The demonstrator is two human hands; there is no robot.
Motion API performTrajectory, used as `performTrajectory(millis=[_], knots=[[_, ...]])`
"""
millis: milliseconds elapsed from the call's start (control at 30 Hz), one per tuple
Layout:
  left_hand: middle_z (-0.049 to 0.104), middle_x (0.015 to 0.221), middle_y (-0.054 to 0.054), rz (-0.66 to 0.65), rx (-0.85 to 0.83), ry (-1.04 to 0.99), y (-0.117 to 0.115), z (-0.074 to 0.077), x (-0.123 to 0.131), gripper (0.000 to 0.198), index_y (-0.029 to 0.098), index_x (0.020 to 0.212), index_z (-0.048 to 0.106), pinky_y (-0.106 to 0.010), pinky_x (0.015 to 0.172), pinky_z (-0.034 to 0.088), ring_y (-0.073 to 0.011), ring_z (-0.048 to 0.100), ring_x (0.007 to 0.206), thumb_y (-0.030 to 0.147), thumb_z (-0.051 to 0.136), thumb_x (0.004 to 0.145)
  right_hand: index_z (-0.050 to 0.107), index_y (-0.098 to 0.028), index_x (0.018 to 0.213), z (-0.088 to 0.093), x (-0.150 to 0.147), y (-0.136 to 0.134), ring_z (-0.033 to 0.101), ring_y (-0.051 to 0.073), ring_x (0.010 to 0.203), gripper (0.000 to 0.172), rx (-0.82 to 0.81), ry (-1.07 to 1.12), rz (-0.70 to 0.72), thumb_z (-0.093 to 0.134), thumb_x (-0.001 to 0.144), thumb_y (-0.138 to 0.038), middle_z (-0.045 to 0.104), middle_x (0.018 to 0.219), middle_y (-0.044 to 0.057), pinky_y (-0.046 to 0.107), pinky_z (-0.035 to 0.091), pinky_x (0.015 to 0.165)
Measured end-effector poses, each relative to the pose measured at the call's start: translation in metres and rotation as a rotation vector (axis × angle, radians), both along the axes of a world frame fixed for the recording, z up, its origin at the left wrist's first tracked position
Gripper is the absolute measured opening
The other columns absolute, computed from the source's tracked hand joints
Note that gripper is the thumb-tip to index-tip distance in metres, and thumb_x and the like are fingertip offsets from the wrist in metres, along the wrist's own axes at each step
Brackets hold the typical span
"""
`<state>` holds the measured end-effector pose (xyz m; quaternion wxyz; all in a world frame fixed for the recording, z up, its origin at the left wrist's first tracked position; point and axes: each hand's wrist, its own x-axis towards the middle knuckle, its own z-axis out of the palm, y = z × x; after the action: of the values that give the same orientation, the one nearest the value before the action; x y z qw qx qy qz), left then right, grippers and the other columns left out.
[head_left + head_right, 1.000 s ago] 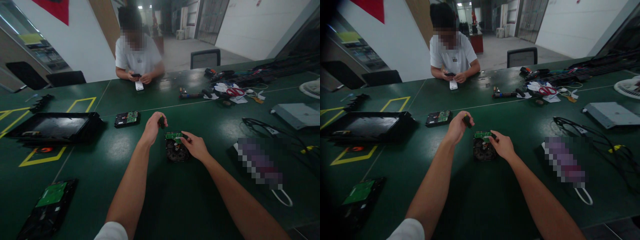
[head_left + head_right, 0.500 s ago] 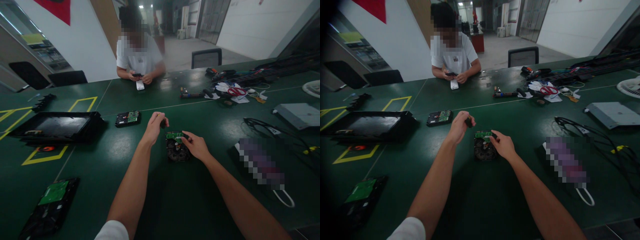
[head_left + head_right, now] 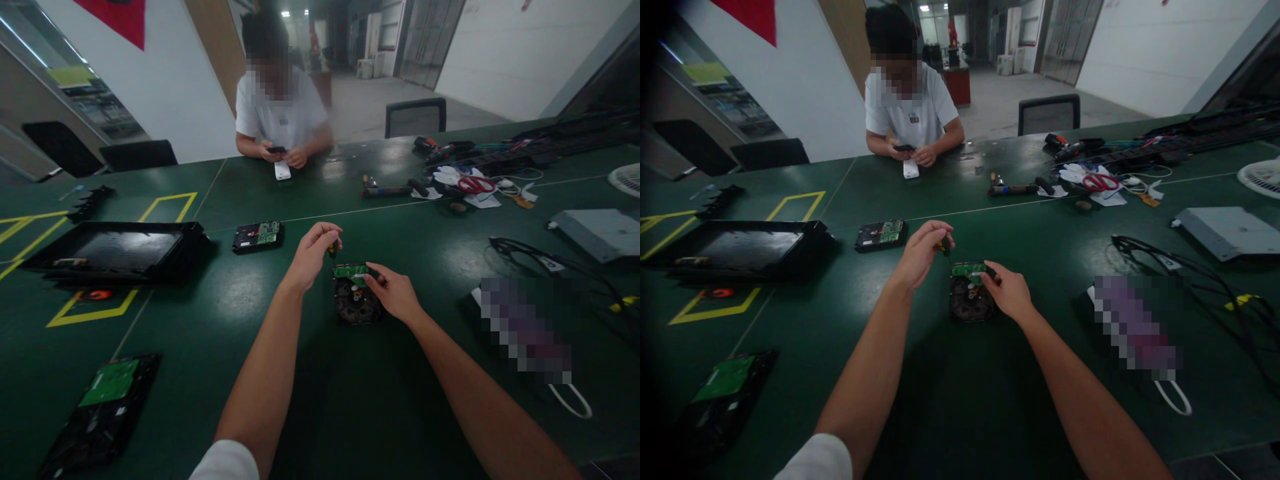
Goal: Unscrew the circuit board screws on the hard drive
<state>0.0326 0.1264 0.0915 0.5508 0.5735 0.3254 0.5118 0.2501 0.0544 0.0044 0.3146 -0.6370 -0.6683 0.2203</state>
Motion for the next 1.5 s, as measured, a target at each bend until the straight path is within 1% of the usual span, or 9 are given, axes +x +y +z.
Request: performTrajectory(millis=[233,533,667,833,967,1133,1233,1400,1500], knots=[[0.070,0.080,-0.003,-0.027,-0.043,-0.032,-0.003,0.003,0.002,0.013,0.020,0.091,0.061,-0.031,0.076,0.047,-0.0168,0.065,0.077,0.033,0.056,0.092,0.065,-0.028,0.136,-0.001,0.000,0.000,0.064,0.016,0.065,0.046,-0.002,0.005,-0.008,0.055,0.098,-0.052,0.072,0.078,0.000,0.029,0.045,0.060],[0.067,0.085,-0.004,0.054,0.042,0.051,0.001,0.003,-0.004,0.018,0.020,0.077,0.071,-0.030,0.076,0.046,-0.0174,0.060,0.083,0.026,0.056,0.085,0.066,-0.026,0.135,0.001,0.000,0.001,0.063,0.017,0.063,0.047,-0.004,-0.009,-0.013,0.056,0.096,-0.052,0.072,0.076,0.000,0.029,0.044,0.059],[0.067,0.079,-0.004,0.027,0.024,0.039,0.000,0.005,-0.005,0.019,0.019,0.081,0.071,-0.031,0.074,0.046,-0.0174,0.060,0.078,0.024,0.053,0.085,0.066,-0.026,0.135,0.002,0.000,0.001,0.064,0.017,0.066,0.048,-0.006,-0.008,-0.017,0.056,0.096,-0.053,0.073,0.078,0.001,0.028,0.044,0.059],[0.068,0.075,-0.003,0.006,-0.071,-0.071,-0.002,0.006,-0.001,0.014,0.020,0.089,0.065,-0.032,0.072,0.047,-0.0170,0.063,0.072,0.024,0.052,0.085,0.065,-0.026,0.136,0.002,0.000,0.000,0.064,0.016,0.064,0.049,-0.014,-0.002,-0.001,0.054,0.097,-0.053,0.071,0.076,0.000,0.029,0.044,0.059],[0.068,0.079,-0.004,0.013,-0.084,-0.082,-0.001,0.005,0.001,0.014,0.019,0.085,0.064,-0.032,0.075,0.048,-0.0170,0.064,0.076,0.025,0.051,0.086,0.065,-0.027,0.136,0.001,0.000,0.000,0.063,0.016,0.063,0.048,-0.008,-0.006,-0.009,0.054,0.097,-0.053,0.071,0.074,-0.001,0.029,0.043,0.059],[0.065,0.084,-0.003,0.039,-0.032,-0.031,0.000,0.005,-0.001,0.017,0.019,0.080,0.069,-0.030,0.076,0.048,-0.0164,0.061,0.081,0.026,0.055,0.086,0.065,-0.027,0.136,0.000,0.000,0.000,0.064,0.017,0.066,0.049,-0.011,0.004,-0.004,0.053,0.098,-0.054,0.072,0.078,0.000,0.029,0.044,0.061],[0.066,0.088,-0.004,0.039,-0.024,-0.016,0.000,0.006,-0.003,0.019,0.020,0.081,0.071,-0.031,0.077,0.048,-0.0171,0.061,0.082,0.027,0.054,0.087,0.064,-0.027,0.137,0.000,0.001,0.000,0.064,0.017,0.067,0.049,-0.021,0.006,-0.005,0.053,0.098,-0.055,0.073,0.080,0.000,0.030,0.045,0.061],[0.062,0.078,-0.003,-0.002,-0.056,-0.066,-0.002,0.005,0.003,0.023,0.020,0.084,0.067,-0.032,0.074,0.049,-0.0163,0.060,0.072,0.031,0.048,0.092,0.064,-0.028,0.137,0.002,0.000,0.000,0.065,0.018,0.067,0.049,-0.020,0.006,-0.008,0.053,0.098,-0.054,0.074,0.081,0.001,0.031,0.046,0.062],[0.057,0.072,-0.001,0.031,-0.049,-0.092,-0.002,0.003,0.008,0.028,0.021,0.081,0.062,-0.031,0.072,0.049,-0.0148,0.056,0.069,0.038,0.047,0.096,0.064,-0.028,0.137,0.002,0.000,-0.001,0.064,0.017,0.066,0.048,-0.014,0.007,0.001,0.053,0.098,-0.053,0.073,0.080,0.001,0.030,0.046,0.062]])
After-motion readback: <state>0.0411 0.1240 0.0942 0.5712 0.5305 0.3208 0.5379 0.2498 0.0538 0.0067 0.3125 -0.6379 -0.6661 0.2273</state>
